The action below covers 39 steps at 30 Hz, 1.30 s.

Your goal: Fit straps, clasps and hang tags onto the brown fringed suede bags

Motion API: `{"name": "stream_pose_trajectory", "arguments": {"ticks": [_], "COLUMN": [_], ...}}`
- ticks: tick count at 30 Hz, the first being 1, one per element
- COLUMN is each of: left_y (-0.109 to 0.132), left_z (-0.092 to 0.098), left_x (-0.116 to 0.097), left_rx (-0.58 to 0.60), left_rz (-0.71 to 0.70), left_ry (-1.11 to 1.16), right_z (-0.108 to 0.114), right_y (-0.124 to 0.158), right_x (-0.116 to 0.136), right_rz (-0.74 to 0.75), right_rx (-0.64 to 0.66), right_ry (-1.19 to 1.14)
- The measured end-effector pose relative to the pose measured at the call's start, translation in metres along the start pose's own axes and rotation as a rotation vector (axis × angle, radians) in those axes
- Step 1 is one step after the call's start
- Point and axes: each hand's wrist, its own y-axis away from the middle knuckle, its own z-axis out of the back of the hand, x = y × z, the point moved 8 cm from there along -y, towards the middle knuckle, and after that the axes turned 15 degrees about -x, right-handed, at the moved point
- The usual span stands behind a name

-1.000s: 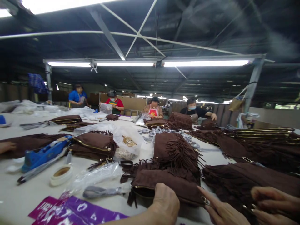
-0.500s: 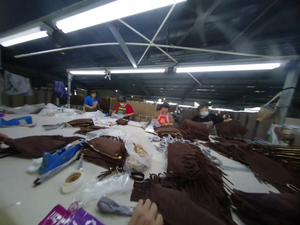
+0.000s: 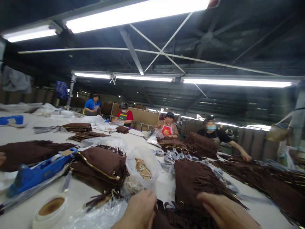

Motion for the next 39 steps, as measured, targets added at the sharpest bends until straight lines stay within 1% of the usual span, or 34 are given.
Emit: {"name": "stream_pose_trajectory", "arguments": {"ticks": [1, 2, 3, 5, 6, 7, 9, 11, 14, 17, 19, 22, 25, 27, 28, 31, 32, 33, 34, 35, 37, 39], "left_y": [-0.009, -0.017, -0.022, -0.025, -0.025, -0.023, -0.018, -0.014, -0.012, -0.011, -0.011, -0.010, -0.009, -0.008, -0.008, -0.009, -0.010, -0.011, -0.014, -0.017, -0.023, -0.027], "left_z": [0.009, 0.015, 0.015, 0.006, -0.001, -0.007, -0.016, -0.018, -0.021, -0.022, -0.020, -0.016, -0.015, -0.013, -0.009, 0.011, 0.018, 0.022, 0.022, 0.018, 0.008, 0.001], "left_x": [0.006, 0.013, 0.021, 0.036, 0.042, 0.047, 0.054, 0.057, 0.059, 0.062, 0.063, 0.064, 0.066, 0.069, 0.069, 0.063, 0.060, 0.056, 0.050, 0.042, 0.018, -0.006], "left_rx": [-0.052, -0.097, -0.118, -0.127, -0.135, -0.144, -0.169, -0.182, -0.137, -0.078, -0.082, -0.103, -0.108, -0.134, -0.169, -0.360, -0.414, -0.438, -0.423, -0.374, -0.245, -0.159], "left_rz": [0.033, 0.068, 0.098, 0.134, 0.137, 0.135, 0.132, 0.132, 0.136, 0.158, 0.171, 0.182, 0.204, 0.224, 0.227, 0.203, 0.209, 0.229, 0.258, 0.285, 0.312, 0.326], "left_ry": [-0.059, -0.114, -0.151, -0.166, -0.149, -0.124, -0.074, -0.039, -0.028, -0.024, -0.012, -0.007, -0.013, 0.006, 0.034, 0.202, 0.290, 0.392, 0.510, 0.641, 0.912, 1.137], "right_z": [-0.012, -0.027, -0.046, -0.087, -0.107, -0.127, -0.162, -0.190, -0.217, -0.228, -0.229, -0.225, -0.210, -0.191, -0.180, -0.141, -0.128, -0.114, -0.102, -0.089, -0.066, -0.046], "right_y": [-0.020, -0.040, -0.060, -0.095, -0.109, -0.120, -0.135, -0.142, -0.147, -0.151, -0.153, -0.153, -0.145, -0.134, -0.127, -0.103, -0.096, -0.088, -0.082, -0.076, -0.065, -0.056], "right_x": [0.022, 0.045, 0.065, 0.095, 0.104, 0.110, 0.113, 0.111, 0.110, 0.106, 0.097, 0.077, 0.060, 0.055, 0.055, 0.060, 0.063, 0.066, 0.069, 0.072, 0.075, 0.075], "right_rz": [0.033, 0.056, 0.064, 0.044, 0.038, 0.026, -0.016, -0.078, -0.168, -0.245, -0.302, -0.401, -0.503, -0.552, -0.569, -0.594, -0.595, -0.593, -0.590, -0.586, -0.581, -0.581], "right_rx": [0.030, 0.062, 0.105, 0.162, 0.178, 0.190, 0.203, 0.206, 0.207, 0.214, 0.224, 0.273, 0.307, 0.295, 0.285, 0.269, 0.266, 0.261, 0.254, 0.244, 0.224, 0.201], "right_ry": [-0.024, -0.068, -0.110, -0.134, -0.136, -0.132, -0.118, -0.102, -0.096, -0.113, -0.135, -0.209, -0.324, -0.421, -0.480, -0.677, -0.737, -0.791, -0.836, -0.874, -0.931, -0.963]}}
